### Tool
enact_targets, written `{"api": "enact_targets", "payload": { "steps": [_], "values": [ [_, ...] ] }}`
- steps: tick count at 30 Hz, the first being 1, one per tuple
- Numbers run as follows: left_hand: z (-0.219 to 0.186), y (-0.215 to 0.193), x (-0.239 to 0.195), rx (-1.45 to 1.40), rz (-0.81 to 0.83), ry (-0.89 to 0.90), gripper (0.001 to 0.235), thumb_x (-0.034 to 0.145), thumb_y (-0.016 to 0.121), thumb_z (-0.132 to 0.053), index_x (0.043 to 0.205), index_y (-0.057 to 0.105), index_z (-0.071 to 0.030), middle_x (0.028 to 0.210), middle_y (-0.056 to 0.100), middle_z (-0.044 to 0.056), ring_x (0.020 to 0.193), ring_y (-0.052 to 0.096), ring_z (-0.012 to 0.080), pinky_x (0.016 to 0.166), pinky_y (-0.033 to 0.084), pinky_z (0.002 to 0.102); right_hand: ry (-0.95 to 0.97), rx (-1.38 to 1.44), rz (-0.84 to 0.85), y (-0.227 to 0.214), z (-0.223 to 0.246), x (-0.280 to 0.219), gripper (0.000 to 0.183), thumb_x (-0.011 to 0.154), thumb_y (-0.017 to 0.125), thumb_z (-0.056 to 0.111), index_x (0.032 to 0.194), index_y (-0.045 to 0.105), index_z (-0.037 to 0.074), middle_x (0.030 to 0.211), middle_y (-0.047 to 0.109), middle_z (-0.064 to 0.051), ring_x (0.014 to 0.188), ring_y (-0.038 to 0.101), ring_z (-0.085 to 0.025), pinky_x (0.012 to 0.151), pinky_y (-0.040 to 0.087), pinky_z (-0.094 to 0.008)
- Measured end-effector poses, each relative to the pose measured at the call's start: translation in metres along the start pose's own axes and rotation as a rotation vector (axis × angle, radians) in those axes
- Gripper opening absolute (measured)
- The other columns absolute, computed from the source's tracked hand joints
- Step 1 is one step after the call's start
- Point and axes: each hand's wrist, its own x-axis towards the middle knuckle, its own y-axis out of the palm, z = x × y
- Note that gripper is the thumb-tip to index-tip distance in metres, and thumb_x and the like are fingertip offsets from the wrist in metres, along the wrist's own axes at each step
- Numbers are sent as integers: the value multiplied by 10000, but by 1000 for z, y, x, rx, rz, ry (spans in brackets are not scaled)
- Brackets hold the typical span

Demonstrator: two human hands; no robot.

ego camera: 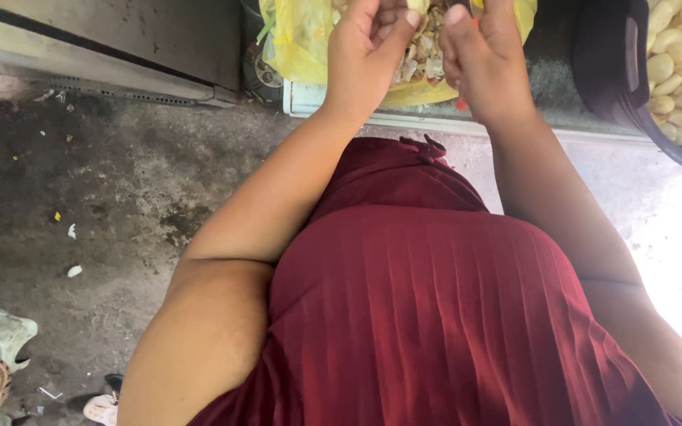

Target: The person peels garlic cloves one by one using a small knife, removing the outer skin and placing the peeled cloves into a purple bowl. The peels are discarded into a yellow plastic bag.

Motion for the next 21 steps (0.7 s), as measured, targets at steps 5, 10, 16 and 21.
{"api": "enact_targets", "payload": {
  "steps": [5, 10, 16, 21],
  "values": [
    [-10, 2, 0, -75, 82, -39, 174, 1072, 658, 11, 1245, 651, 28, 1156, 716, 63, 1057, 673, 107, 962, 560, 260, -319, -549, -92, 6, 13, 2, 211, 1053, 703, 0, 1257, 646, 7, 908, 631, -19, 719, 489, -49, 648, 405, -226],
    [-21, 3, 1, -131, 152, -75, 225, 1062, 630, 7, 1286, 629, 21, 1224, 716, 65, 1055, 660, 92, 951, 552, 241, -431, -825, -148, 12, 33, 2, 183, 985, 821, 27, 1142, 728, 10, 765, 581, 7, 663, 496, -45, 612, 398, -226],
    [-21, 1, 3, -88, 172, -58, 230, 1072, 622, 30, 1301, 643, 26, 1174, 715, 63, 1017, 673, 90, 909, 557, 236, -411, -811, -111, 16, 43, 2, 144, 961, 779, -11, 1091, 730, 26, 762, 585, 12, 644, 508, -46, 591, 403, -219],
    [-16, -2, 3, -63, 176, -52, 220, 1073, 633, 46, 1289, 667, 22, 1120, 713, 47, 962, 654, 77, 858, 547, 227, -399, -678, -98, 15, 40, 4, 115, 948, 750, -46, 1038, 690, -6, 931, 654, 5, 735, 523, -50, 629, 416, -223]
  ]
}}
